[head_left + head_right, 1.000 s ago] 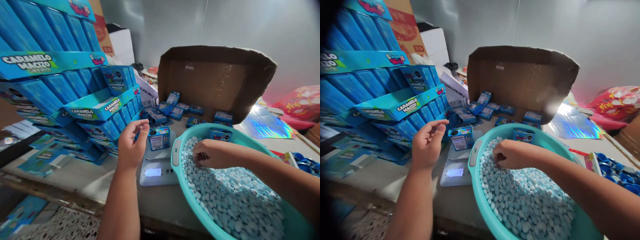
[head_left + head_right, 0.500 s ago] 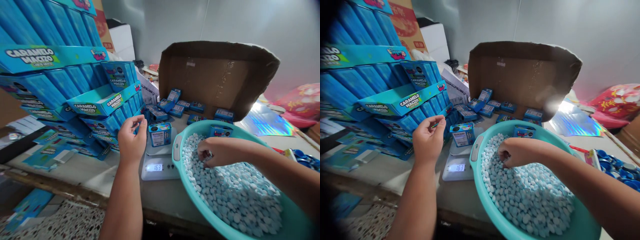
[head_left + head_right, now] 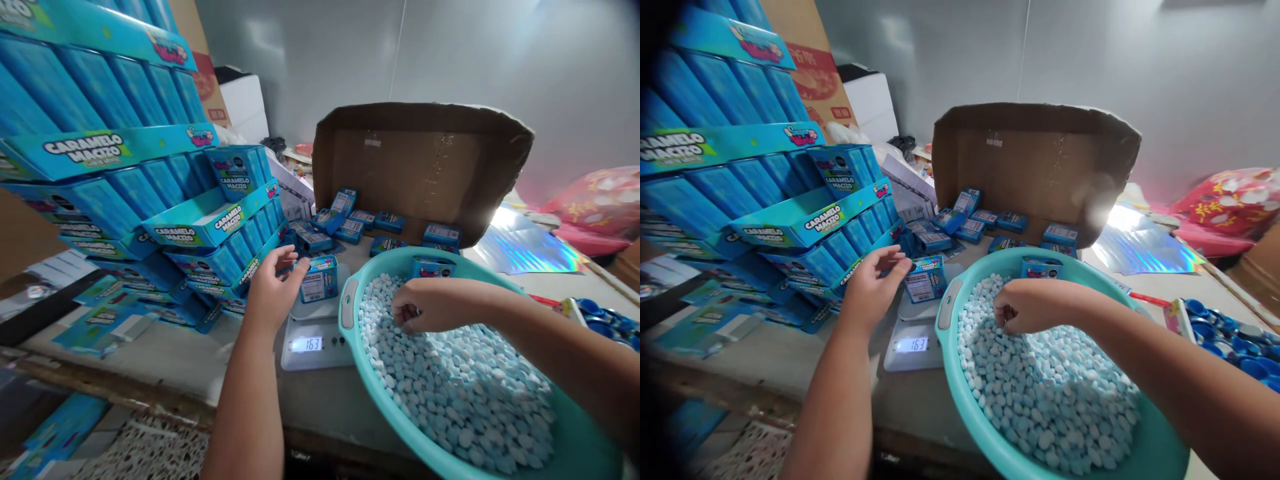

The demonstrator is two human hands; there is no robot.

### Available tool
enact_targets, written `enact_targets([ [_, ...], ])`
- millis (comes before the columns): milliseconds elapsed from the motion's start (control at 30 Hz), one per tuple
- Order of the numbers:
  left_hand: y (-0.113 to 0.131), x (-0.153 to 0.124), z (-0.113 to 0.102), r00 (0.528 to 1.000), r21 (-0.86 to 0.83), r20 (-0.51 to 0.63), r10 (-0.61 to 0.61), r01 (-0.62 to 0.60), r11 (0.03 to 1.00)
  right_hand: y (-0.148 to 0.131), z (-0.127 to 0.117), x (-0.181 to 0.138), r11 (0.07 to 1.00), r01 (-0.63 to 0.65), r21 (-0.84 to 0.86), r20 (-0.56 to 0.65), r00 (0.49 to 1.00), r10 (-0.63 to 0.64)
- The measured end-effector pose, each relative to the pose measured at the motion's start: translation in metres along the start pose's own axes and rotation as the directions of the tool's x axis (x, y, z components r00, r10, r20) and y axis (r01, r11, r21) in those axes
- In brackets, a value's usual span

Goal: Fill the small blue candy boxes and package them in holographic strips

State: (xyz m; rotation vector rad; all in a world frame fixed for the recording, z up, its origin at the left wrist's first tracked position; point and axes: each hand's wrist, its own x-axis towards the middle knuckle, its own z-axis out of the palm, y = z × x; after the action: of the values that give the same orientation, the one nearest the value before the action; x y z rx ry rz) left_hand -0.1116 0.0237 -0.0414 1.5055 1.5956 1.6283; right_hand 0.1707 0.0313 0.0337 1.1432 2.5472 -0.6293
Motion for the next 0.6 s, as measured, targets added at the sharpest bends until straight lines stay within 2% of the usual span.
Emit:
enact_targets([
  [67,0.000,-0.002,-0.003,0.976,0.063,0.206,-0.064,0.052,0.997,-0.001,-0.002,-0.001,1.000,0.005,-0.013,-0.030,1.000,-0.005],
  [133,0.000,-0.004,-0.006,0.924,0.165,0.350,-0.154,0.101,0.981,-0.001,-0.005,-0.002,1.000,-0.007,-0.017,-0.049,0.999,0.006],
  [233,-0.007,-0.004,-0.006,0.894,0.231,0.369,-0.252,0.174,0.957,0.000,-0.008,-0.004,0.999,-0.033,-0.036,-0.068,0.997,0.031],
  [367,-0.024,0.003,0.000,0.874,0.072,0.436,-0.215,0.205,0.976,0.004,-0.007,-0.003,1.000,0.008,-0.024,-0.114,0.993,-0.011],
  [433,-0.027,0.006,0.002,0.859,0.082,0.481,-0.178,0.158,0.984,0.004,-0.005,0.000,0.998,0.020,0.053,-0.178,0.984,-0.011],
  [500,-0.024,0.005,0.004,0.877,0.103,0.470,-0.099,0.057,0.993,0.002,-0.003,0.005,0.980,0.009,0.199,-0.268,0.962,0.046],
  [567,-0.014,0.001,0.007,0.932,0.129,0.350,0.092,-0.145,0.981,-0.004,-0.002,0.009,0.903,0.006,0.429,-0.307,0.941,0.140],
  [600,-0.009,-0.002,0.010,0.939,0.169,0.257,0.226,-0.274,0.947,-0.007,-0.001,0.010,0.814,0.018,0.580,-0.289,0.939,0.185],
])
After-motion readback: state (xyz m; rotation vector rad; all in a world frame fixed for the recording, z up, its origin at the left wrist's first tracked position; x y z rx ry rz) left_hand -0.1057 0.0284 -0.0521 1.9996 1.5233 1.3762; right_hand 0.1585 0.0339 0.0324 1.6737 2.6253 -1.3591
